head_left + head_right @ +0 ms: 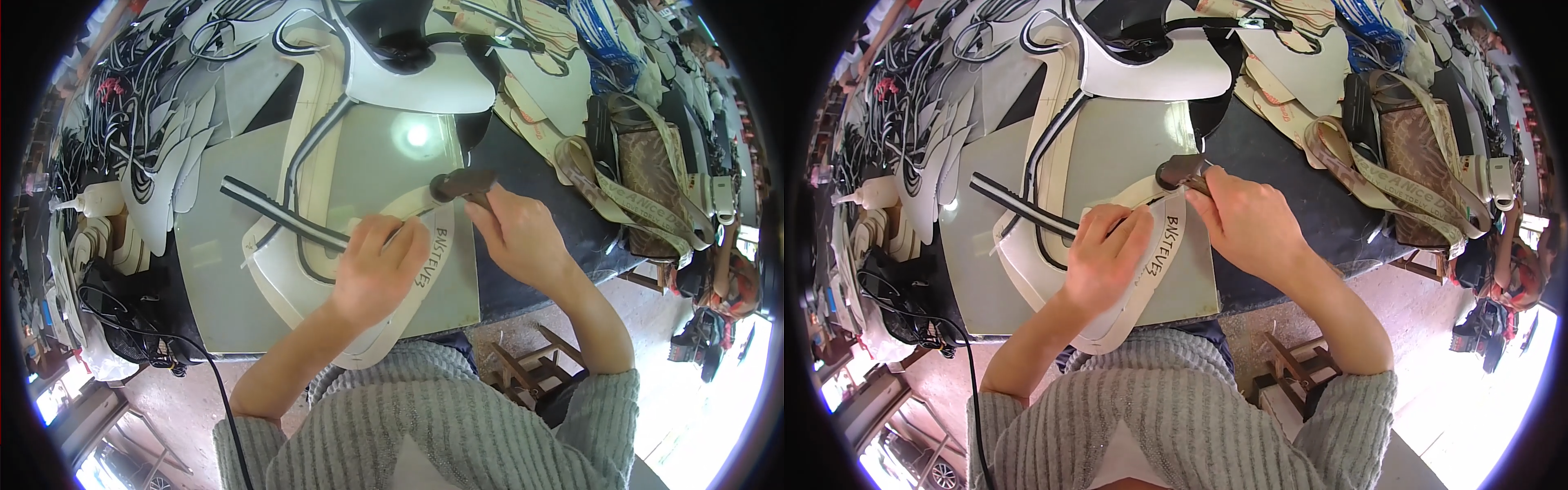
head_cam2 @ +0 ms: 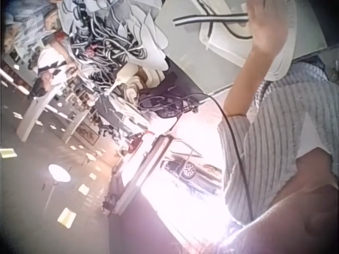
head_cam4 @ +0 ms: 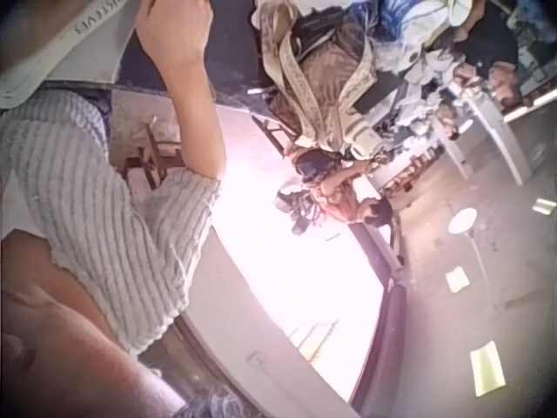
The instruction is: Assembling and gluing shoe components together at a factory workbench using a hammer and glue.
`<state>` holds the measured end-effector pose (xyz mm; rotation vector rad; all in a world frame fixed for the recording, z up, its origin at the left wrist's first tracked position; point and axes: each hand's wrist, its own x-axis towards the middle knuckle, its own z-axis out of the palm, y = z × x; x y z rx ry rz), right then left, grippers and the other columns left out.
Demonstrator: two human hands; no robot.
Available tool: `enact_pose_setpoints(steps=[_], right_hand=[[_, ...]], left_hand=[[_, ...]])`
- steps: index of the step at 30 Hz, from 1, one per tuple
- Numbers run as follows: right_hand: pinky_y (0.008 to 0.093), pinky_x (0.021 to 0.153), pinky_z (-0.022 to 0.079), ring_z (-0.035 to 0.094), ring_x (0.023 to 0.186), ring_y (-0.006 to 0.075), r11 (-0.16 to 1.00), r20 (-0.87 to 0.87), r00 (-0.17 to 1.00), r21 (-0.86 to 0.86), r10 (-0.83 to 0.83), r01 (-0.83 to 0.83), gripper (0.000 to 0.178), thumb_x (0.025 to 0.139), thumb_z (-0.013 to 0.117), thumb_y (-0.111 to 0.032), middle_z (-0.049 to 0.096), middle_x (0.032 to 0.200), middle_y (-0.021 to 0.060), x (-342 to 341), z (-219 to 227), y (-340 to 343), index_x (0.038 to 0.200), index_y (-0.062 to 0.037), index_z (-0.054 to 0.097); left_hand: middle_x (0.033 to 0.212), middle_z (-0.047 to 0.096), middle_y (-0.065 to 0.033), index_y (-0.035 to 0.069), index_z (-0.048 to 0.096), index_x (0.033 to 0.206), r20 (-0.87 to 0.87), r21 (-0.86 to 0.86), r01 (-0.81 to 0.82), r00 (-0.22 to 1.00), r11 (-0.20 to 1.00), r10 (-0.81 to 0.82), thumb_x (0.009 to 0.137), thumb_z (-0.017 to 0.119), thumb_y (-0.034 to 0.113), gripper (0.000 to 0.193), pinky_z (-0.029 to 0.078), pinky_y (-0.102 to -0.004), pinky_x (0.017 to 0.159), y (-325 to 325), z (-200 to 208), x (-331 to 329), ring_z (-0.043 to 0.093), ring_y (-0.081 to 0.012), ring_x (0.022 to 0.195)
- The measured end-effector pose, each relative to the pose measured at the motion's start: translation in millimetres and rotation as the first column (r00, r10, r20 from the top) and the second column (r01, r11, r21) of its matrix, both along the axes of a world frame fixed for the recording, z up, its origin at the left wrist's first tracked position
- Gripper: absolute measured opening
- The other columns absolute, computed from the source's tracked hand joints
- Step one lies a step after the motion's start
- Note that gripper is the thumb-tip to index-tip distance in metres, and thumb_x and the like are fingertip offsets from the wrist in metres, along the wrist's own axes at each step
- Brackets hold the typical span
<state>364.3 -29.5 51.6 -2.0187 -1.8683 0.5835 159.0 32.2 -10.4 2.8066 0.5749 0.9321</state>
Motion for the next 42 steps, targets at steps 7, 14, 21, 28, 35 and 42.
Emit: enact_pose_setpoints(steps=[7,14,21,28,35,42], right_hand=[[0.0453,0.054,0.050,0.063,0.062,0.0369,0.981,0.171,0.971,-0.122,0.169,-0.150,0.031,0.095,0.054,-0.030,0.062,0.067,0.0174,-4,7,6,0.084,-0.0012,0.052],[0.0465,0.055,0.050,0.063,0.061,0.0376,0.990,0.117,0.985,-0.068,0.129,-0.122,0.032,0.094,0.055,-0.031,0.061,0.063,0.0169,2,11,11,0.081,-0.0015,0.053],[0.0469,0.055,0.050,0.062,0.061,0.0380,0.976,0.139,0.973,-0.135,0.186,-0.168,0.032,0.095,0.055,-0.030,0.061,0.064,0.0175,1,27,17,0.081,-0.0014,0.054],[0.0458,0.054,0.050,0.063,0.061,0.0368,0.965,0.174,0.961,-0.191,0.216,-0.182,0.030,0.094,0.055,-0.028,0.062,0.064,0.0174,-4,16,12,0.081,-0.0012,0.053],[0.0440,0.053,0.051,0.064,0.060,0.0357,0.975,0.161,0.971,-0.166,0.177,-0.150,0.029,0.095,0.054,-0.027,0.063,0.067,0.0166,-10,4,1,0.083,-0.0008,0.052],[0.0445,0.053,0.051,0.064,0.060,0.0359,0.973,0.195,0.963,-0.175,0.185,-0.152,0.030,0.094,0.055,-0.028,0.062,0.066,0.0170,-10,6,3,0.082,-0.0005,0.052]], left_hand=[[0.101,0.064,-0.0097,0.000,0.061,0.101,-0.010,-0.014,0.012,1.000,1.000,-0.012,0.066,0.064,0.008,0.036,0.050,-0.0387,0.083,-1,1,0,0.059,-0.0239,0.091],[0.102,0.064,-0.0097,0.000,0.061,0.101,-0.030,-0.008,0.016,0.999,1.000,-0.017,0.067,0.064,0.008,0.036,0.050,-0.0391,0.083,-1,0,1,0.058,-0.0240,0.093],[0.103,0.064,-0.0093,0.000,0.061,0.101,-0.031,0.006,0.008,0.999,1.000,-0.008,0.068,0.064,0.008,0.035,0.049,-0.0383,0.084,-1,-1,0,0.058,-0.0237,0.093],[0.102,0.064,-0.0094,0.000,0.061,0.102,-0.020,-0.002,0.005,1.000,1.000,-0.005,0.068,0.064,0.008,0.034,0.049,-0.0384,0.084,-1,-2,-1,0.058,-0.0235,0.093],[0.101,0.067,-0.0120,-0.003,0.061,0.106,-0.012,-0.103,0.006,1.000,0.995,-0.007,0.070,0.065,0.000,0.036,0.050,-0.0379,0.080,-3,5,-1,0.061,-0.0258,0.089],[0.091,0.066,-0.0109,0.000,0.063,0.105,0.152,-0.354,-0.072,0.979,0.932,0.133,0.073,0.065,-0.010,0.034,0.052,-0.0379,0.077,-1,3,-3,0.062,-0.0273,0.088]])
